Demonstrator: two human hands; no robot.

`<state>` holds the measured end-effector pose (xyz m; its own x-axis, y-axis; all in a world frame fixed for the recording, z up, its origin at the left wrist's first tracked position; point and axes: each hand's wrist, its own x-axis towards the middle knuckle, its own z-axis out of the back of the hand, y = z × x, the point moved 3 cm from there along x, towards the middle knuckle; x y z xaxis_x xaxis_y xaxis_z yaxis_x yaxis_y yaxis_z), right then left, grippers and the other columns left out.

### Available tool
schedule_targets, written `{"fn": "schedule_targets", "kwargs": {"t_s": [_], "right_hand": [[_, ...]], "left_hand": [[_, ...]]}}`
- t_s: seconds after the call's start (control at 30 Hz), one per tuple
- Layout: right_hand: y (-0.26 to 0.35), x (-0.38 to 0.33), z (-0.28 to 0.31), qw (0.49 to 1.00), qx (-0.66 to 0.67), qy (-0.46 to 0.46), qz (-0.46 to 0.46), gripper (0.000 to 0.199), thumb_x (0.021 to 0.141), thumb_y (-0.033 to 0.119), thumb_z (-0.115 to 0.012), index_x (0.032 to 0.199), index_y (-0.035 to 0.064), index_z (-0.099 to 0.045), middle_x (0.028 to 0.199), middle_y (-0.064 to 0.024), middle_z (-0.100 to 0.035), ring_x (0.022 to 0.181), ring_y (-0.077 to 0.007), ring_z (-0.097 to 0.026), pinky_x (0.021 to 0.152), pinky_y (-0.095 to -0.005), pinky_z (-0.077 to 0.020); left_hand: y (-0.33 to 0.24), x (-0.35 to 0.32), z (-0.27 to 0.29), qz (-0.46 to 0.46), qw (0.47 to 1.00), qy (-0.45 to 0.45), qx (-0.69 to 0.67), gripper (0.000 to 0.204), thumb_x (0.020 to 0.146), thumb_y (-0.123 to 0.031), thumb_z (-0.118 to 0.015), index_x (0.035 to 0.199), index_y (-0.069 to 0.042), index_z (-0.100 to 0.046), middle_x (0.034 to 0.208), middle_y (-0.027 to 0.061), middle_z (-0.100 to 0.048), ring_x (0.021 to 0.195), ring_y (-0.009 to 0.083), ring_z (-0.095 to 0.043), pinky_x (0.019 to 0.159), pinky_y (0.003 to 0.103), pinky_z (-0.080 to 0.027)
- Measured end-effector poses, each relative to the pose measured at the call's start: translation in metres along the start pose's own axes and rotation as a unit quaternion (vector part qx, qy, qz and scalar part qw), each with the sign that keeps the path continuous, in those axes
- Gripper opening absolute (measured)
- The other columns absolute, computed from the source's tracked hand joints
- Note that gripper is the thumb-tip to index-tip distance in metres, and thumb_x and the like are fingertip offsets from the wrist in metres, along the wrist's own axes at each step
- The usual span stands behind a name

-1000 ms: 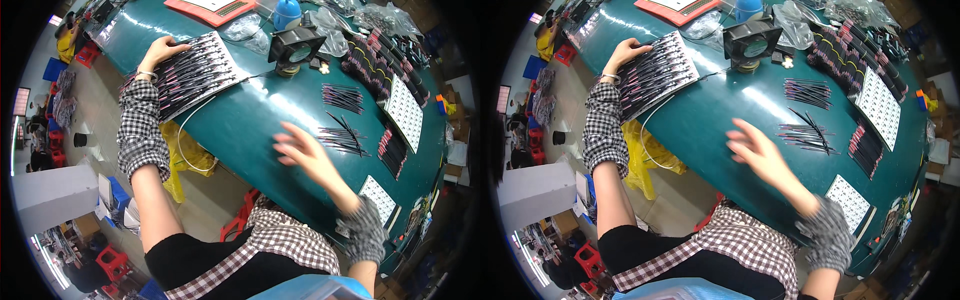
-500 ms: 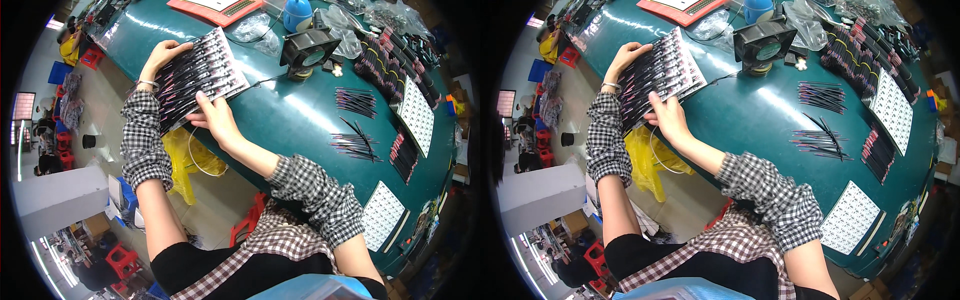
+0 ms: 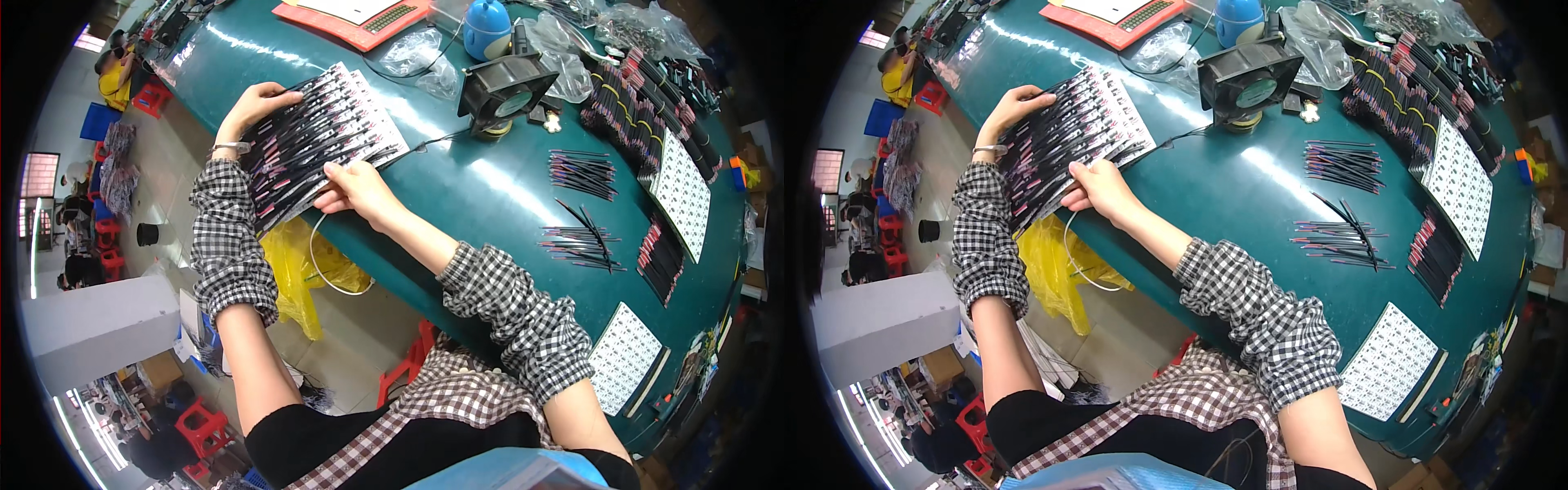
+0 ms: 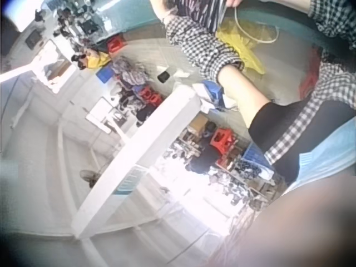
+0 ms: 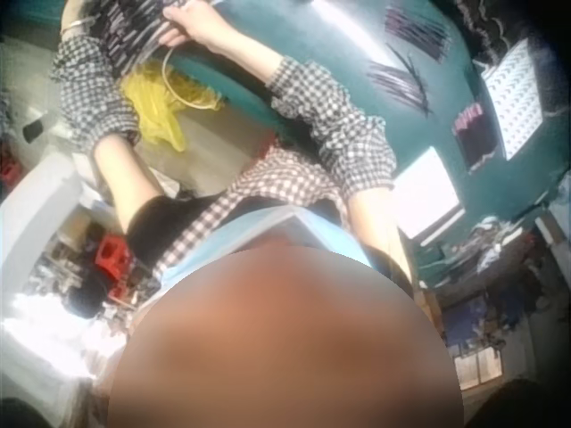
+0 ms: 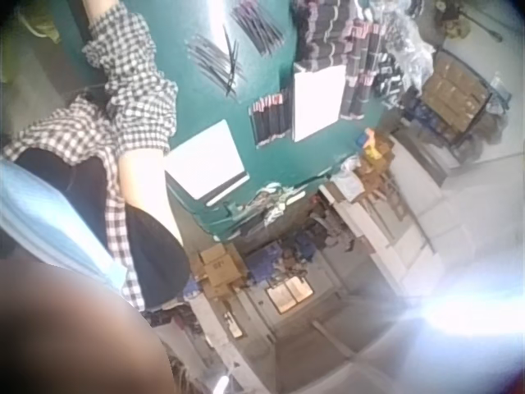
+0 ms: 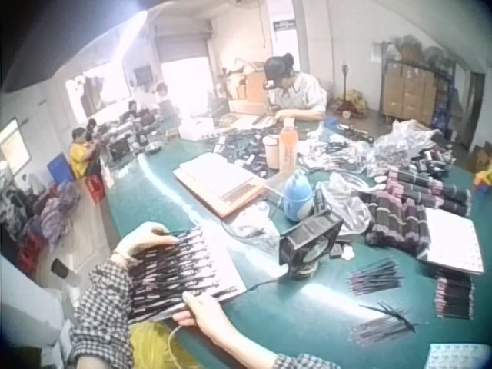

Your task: The person solders electrical wires onto LED circuit boards using a soldering iron and solder wire.

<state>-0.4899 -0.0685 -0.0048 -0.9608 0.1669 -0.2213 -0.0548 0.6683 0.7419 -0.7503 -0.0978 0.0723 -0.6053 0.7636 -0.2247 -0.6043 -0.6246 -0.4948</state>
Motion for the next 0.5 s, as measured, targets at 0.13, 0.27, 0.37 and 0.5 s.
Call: {"fn": "schedule_targets", "kwargs": {"t_s": [0.13,0.27,0.37,0.5], "right_hand": [[0.013,0.007,-0.009,0.994,-0.084,0.01,0.067,0.039,0.1,0.028,-0.052,0.09,-0.0078,-0.065,0.081,-0.0126,-0.07,0.065,-0.016,-0.069,0.061,-0.0269,-0.0565],[0.022,0.002,-0.026,0.954,-0.257,-0.051,0.148,0.044,0.095,0.028,-0.053,0.067,-0.0036,-0.065,0.061,-0.0127,-0.068,0.059,-0.0224,-0.068,0.063,-0.0378,-0.0526],[0.024,-0.002,-0.027,0.935,-0.295,-0.058,0.191,0.046,0.094,0.029,-0.053,0.063,-0.0025,-0.064,0.059,-0.0123,-0.067,0.059,-0.0234,-0.068,0.063,-0.0388,-0.0519],[0.014,0.003,-0.027,0.96,-0.226,-0.024,0.166,0.039,0.095,0.027,-0.054,0.074,-0.0049,-0.065,0.068,-0.0118,-0.07,0.062,-0.0212,-0.069,0.061,-0.0356,-0.0535]], "left_hand": [[-0.008,-0.004,0.005,-0.024,0.998,-0.023,-0.052,0.048,0.08,-0.044,-0.077,0.096,0.0,-0.072,0.084,0.0016,-0.068,0.073,0.0084,-0.059,0.068,0.023,-0.047],[-0.002,-0.005,0.017,0.046,0.997,-0.035,-0.045,0.048,0.083,-0.046,-0.073,0.095,0.001,-0.073,0.088,0.0026,-0.069,0.078,0.0086,-0.061,0.073,0.023,-0.048],[-0.03,-0.004,0.024,-0.266,0.952,-0.14,0.053,0.053,0.09,-0.051,-0.063,0.101,0.0,-0.073,0.106,0.0031,-0.067,0.092,0.0061,-0.058,0.086,0.022,-0.045],[-0.015,-0.002,0.013,-0.053,0.998,-0.034,-0.026,0.048,0.088,-0.048,-0.067,0.08,0.0,-0.07,0.067,-0.0058,-0.057,0.063,0.0034,-0.05,0.056,0.023,-0.039]]}}
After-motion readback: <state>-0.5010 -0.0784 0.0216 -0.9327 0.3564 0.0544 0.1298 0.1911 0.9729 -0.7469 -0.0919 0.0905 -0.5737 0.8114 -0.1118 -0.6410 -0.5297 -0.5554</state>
